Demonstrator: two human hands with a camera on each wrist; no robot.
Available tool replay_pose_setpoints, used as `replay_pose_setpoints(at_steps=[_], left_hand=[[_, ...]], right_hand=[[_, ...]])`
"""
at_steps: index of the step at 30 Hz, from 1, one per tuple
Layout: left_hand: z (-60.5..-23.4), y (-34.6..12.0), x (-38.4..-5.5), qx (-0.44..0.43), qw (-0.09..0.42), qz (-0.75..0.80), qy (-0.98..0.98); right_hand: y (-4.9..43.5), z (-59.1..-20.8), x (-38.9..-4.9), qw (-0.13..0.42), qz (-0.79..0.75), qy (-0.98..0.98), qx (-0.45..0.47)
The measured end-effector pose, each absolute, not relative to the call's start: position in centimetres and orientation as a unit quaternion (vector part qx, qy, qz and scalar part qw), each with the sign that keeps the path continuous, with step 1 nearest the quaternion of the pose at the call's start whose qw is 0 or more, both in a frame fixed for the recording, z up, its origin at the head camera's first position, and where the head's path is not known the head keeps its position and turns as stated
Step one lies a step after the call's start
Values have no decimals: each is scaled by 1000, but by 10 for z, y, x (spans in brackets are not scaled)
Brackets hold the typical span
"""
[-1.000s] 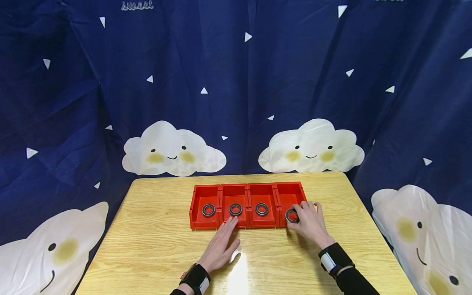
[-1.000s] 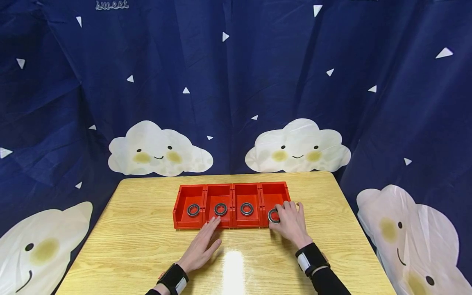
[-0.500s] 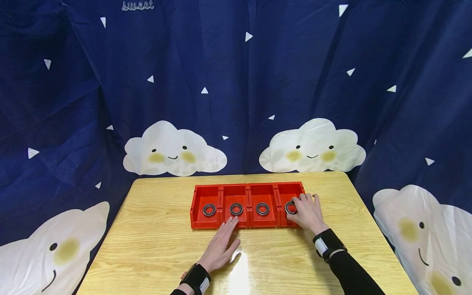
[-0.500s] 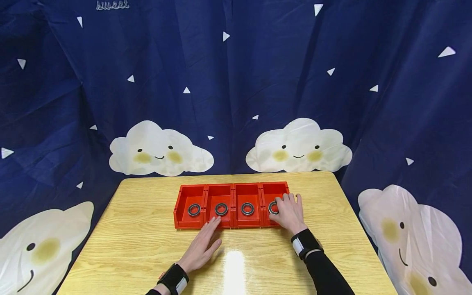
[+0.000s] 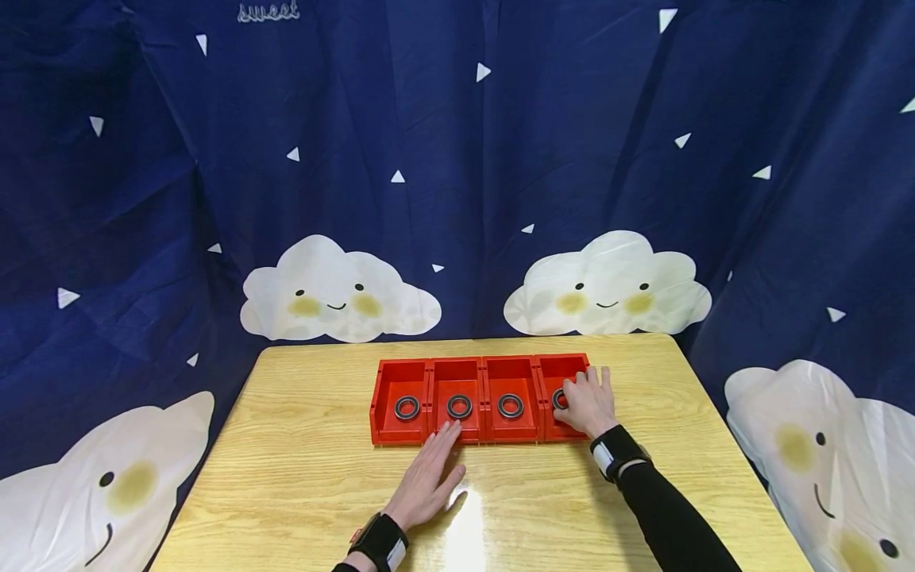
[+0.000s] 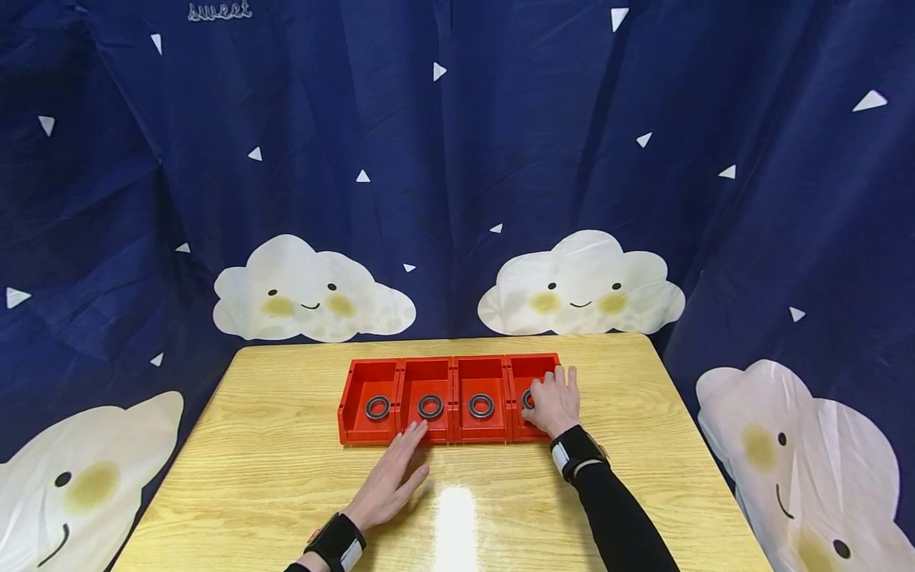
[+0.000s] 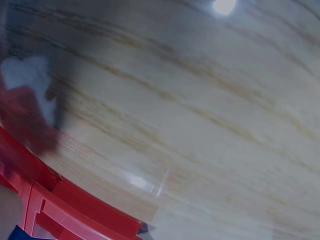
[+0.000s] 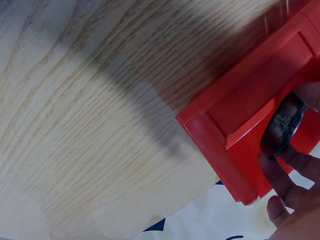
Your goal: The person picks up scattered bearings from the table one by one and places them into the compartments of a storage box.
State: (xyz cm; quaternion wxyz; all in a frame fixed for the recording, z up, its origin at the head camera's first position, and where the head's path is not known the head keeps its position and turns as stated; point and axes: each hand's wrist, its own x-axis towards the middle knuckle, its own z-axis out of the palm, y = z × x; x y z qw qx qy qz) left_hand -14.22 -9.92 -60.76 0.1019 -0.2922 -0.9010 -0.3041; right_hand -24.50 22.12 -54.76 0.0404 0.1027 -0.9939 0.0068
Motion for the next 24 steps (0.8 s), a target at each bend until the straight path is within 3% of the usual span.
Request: replay_pose_setpoints(at_steps=[5, 15, 24], left_hand=[[-607, -99, -141, -297, 114, -308, -897], [-606, -99, -141, -297, 113, -312, -896], [-608, -101, -140, -294, 107, -303, -900]], right_hand=[[218, -551, -250, 19, -16, -995, 100], [217, -559, -249, 43, -71, -988, 132], [213, -564, -245, 31, -76, -989, 120]])
